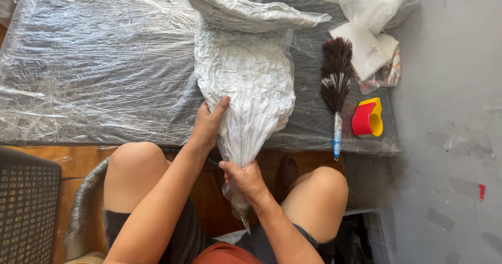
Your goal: The person compresses a white plastic bag filled with material, ties the opening, and secures it with tape. They then place the sealed white bag into a black plastic bag.
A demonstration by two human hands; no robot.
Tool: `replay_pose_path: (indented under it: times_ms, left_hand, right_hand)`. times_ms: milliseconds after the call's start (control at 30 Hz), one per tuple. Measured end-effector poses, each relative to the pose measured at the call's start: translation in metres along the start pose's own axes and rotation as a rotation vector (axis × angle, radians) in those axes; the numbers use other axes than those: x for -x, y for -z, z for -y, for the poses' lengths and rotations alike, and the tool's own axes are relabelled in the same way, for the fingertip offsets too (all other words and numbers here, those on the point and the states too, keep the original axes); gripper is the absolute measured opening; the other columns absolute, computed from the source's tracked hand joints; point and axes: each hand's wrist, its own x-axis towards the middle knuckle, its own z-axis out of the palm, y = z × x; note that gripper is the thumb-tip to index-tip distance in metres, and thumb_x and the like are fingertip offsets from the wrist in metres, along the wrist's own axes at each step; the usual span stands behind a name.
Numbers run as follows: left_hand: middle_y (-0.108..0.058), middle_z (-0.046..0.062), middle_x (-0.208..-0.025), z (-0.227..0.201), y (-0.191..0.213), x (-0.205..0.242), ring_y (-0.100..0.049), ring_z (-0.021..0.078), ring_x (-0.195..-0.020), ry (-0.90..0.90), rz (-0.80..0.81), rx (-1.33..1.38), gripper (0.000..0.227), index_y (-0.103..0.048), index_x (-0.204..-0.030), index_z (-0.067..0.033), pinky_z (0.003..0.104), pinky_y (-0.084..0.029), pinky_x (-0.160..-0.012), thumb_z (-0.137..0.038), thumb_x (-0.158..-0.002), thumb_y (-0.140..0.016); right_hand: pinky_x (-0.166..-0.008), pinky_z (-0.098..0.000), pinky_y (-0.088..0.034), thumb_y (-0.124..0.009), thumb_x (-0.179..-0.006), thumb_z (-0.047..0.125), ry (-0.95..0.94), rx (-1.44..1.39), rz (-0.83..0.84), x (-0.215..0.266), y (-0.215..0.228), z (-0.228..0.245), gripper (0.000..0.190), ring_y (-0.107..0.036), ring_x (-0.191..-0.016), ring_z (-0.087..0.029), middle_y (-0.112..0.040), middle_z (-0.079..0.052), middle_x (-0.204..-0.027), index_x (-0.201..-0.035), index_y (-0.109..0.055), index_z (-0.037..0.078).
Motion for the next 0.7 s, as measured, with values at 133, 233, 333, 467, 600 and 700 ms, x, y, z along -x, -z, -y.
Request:
replay_pose_path:
  times_ms: [133,233,333,467,600,700]
  left_hand:
    - [-0.07,0.019,-0.111,0.009,0.002,-0.012,-0.069,0.0275,-0.106,0.002,-0.004,-0.031,0.067,-0.059,-0.127,0.0014,0.045,-0.057,-0.089,-0.05,-0.088,-0.08]
    - [-0.058,0.031,-0.137,-0.006,0.007,0.003,-0.059,0.0425,-0.129,0.142,0.042,-0.07,0.089,-0.043,-0.144,0.0017,0.056,-0.051,-0.102,-0.058,-0.087,-0.076]
    - [-0.035,0.04,-0.152,0.008,0.023,0.015,-0.038,0.0521,-0.144,0.205,0.082,-0.16,0.109,-0.029,-0.152,0.0067,0.063,-0.038,-0.113,-0.071,-0.087,-0.068]
    - [-0.051,0.035,-0.141,0.019,0.029,0.074,-0.052,0.0486,-0.134,0.244,0.026,-0.272,0.096,-0.045,-0.146,0.0022,0.058,-0.049,-0.104,-0.073,-0.089,-0.06]
    - [-0.064,0.024,-0.108,0.089,0.05,0.102,-0.067,0.0341,-0.095,0.129,0.087,-0.226,0.066,-0.058,-0.133,-0.0122,0.045,-0.057,-0.075,-0.067,-0.097,-0.048]
    - [-0.062,0.017,-0.13,0.105,0.048,0.125,-0.061,0.0277,-0.123,-0.028,0.172,-0.243,0.065,-0.051,-0.143,-0.0166,0.044,-0.05,-0.101,-0.062,-0.098,-0.038]
  right_hand:
    - [-0.041,-0.0253,-0.042,-0.078,-0.079,0.019,-0.008,0.008,0.005,-0.01,-0.005,-0.014,0.03,-0.062,-0.042,-0.015,-0.06,-0.007,-0.047,-0.055,-0.064,0.006]
    - [-0.042,-0.0264,-0.044,-0.079,-0.079,0.016,-0.041,-0.026,-0.003,-0.01,-0.001,-0.021,0.027,-0.062,-0.041,-0.017,-0.06,-0.009,-0.047,-0.058,-0.066,0.005]
    - [-0.044,-0.0277,-0.045,-0.079,-0.079,0.013,-0.05,-0.056,-0.005,0.001,-0.003,-0.003,0.026,-0.061,-0.041,-0.018,-0.06,-0.011,-0.048,-0.059,-0.067,0.002]
    - [-0.044,-0.0294,-0.045,-0.08,-0.078,0.015,-0.063,-0.059,-0.011,0.002,-0.005,-0.001,0.026,-0.062,-0.042,-0.019,-0.061,-0.012,-0.049,-0.06,-0.069,0.001]
    - [-0.055,-0.0316,-0.05,-0.08,-0.08,0.016,-0.059,-0.106,-0.047,0.007,-0.008,0.011,0.02,-0.06,-0.054,-0.016,-0.065,-0.01,-0.061,-0.075,-0.07,-0.001]
    - [-0.079,-0.0312,-0.054,-0.079,-0.082,0.023,-0.183,-0.159,-0.059,0.016,-0.014,0.031,0.035,-0.064,-0.086,-0.017,-0.072,-0.01,-0.093,-0.105,-0.072,-0.001]
